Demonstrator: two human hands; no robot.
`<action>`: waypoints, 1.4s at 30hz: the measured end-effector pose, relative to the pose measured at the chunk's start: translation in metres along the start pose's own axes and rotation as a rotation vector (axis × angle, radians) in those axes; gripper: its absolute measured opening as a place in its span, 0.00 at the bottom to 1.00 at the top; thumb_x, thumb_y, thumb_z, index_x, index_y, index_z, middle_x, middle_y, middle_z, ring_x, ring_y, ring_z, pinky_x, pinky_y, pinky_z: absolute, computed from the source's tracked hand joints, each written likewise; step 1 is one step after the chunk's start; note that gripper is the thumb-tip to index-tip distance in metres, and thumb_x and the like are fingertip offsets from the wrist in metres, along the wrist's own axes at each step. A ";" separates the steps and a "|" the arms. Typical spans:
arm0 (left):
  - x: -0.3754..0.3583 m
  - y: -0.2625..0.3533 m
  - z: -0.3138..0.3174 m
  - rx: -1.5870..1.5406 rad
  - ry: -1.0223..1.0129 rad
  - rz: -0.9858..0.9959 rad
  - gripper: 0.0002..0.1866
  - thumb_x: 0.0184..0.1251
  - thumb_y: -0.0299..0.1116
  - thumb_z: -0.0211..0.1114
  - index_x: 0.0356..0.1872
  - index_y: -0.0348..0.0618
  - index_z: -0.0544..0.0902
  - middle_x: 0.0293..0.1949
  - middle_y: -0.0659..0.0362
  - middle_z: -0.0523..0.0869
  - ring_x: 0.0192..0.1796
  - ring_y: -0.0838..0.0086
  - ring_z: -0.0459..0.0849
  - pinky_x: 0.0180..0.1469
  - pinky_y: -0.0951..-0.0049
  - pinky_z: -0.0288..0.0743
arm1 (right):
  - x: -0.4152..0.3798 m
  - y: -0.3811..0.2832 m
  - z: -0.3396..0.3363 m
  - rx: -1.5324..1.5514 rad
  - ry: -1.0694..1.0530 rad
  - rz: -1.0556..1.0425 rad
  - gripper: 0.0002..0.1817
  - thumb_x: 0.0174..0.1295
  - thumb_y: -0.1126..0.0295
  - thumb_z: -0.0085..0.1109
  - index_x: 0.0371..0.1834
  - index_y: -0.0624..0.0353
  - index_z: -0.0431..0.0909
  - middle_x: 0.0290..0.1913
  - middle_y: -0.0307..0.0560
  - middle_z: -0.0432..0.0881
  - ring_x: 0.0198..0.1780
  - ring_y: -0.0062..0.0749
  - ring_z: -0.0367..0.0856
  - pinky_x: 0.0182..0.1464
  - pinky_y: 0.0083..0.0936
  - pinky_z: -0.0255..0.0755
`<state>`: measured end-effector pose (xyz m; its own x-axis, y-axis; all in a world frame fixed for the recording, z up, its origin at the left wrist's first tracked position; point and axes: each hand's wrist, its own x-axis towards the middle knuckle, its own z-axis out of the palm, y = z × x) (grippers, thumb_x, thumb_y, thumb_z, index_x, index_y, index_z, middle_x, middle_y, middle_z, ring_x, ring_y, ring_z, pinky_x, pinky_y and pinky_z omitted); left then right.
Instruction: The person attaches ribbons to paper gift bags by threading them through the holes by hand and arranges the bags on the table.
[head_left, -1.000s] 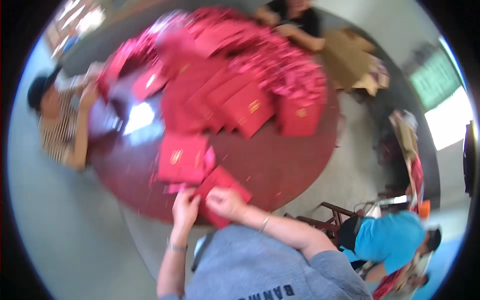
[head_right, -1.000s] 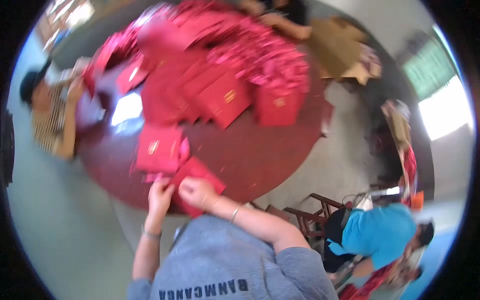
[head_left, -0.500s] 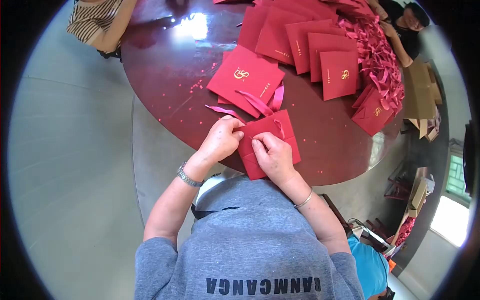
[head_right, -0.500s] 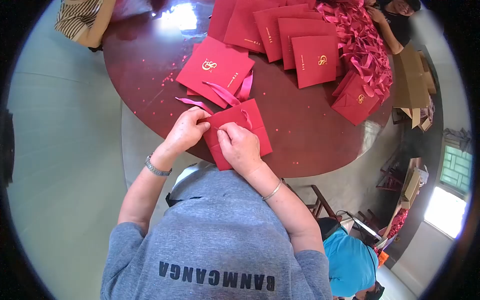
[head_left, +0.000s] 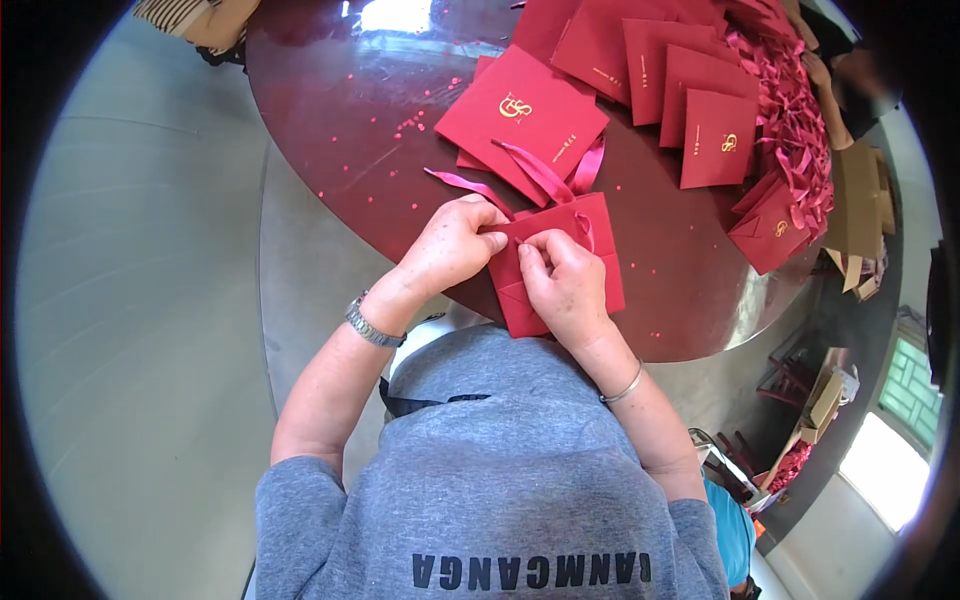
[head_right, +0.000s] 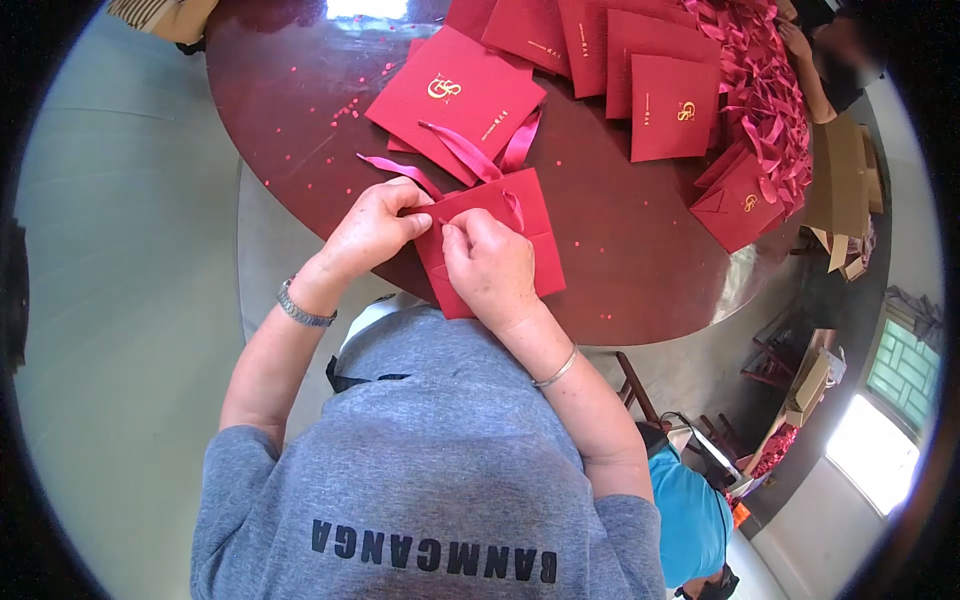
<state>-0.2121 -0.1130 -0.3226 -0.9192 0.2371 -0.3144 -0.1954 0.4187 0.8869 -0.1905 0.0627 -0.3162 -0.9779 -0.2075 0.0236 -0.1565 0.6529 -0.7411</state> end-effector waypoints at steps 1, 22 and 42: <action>-0.001 0.004 0.000 -0.012 0.009 -0.012 0.09 0.58 0.26 0.64 0.38 0.32 0.83 0.36 0.53 0.82 0.41 0.64 0.81 0.46 0.66 0.75 | 0.001 0.000 0.000 0.024 0.003 0.015 0.05 0.61 0.72 0.63 0.33 0.62 0.81 0.24 0.48 0.82 0.24 0.28 0.81 0.28 0.27 0.73; -0.028 0.014 0.001 -1.051 -0.327 -0.273 0.05 0.66 0.29 0.60 0.39 0.42 0.83 0.35 0.70 0.78 0.33 0.89 0.68 0.34 0.85 0.61 | -0.014 -0.063 -0.058 -0.126 -0.090 -0.055 0.03 0.59 0.78 0.64 0.33 0.65 0.80 0.26 0.47 0.83 0.26 0.25 0.83 0.31 0.21 0.75; -0.047 0.026 0.000 -1.052 -0.283 -0.075 0.10 0.69 0.24 0.57 0.48 0.37 0.80 0.43 0.63 0.82 0.47 0.82 0.79 0.52 0.78 0.75 | -0.027 -0.064 -0.062 -0.122 -0.030 -0.148 0.04 0.58 0.79 0.65 0.34 0.64 0.80 0.26 0.43 0.82 0.25 0.19 0.80 0.30 0.18 0.74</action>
<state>-0.1737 -0.1134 -0.2844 -0.8072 0.4917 -0.3268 -0.5660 -0.4871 0.6651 -0.1626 0.0716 -0.2273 -0.9387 -0.3284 0.1053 -0.3159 0.6965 -0.6443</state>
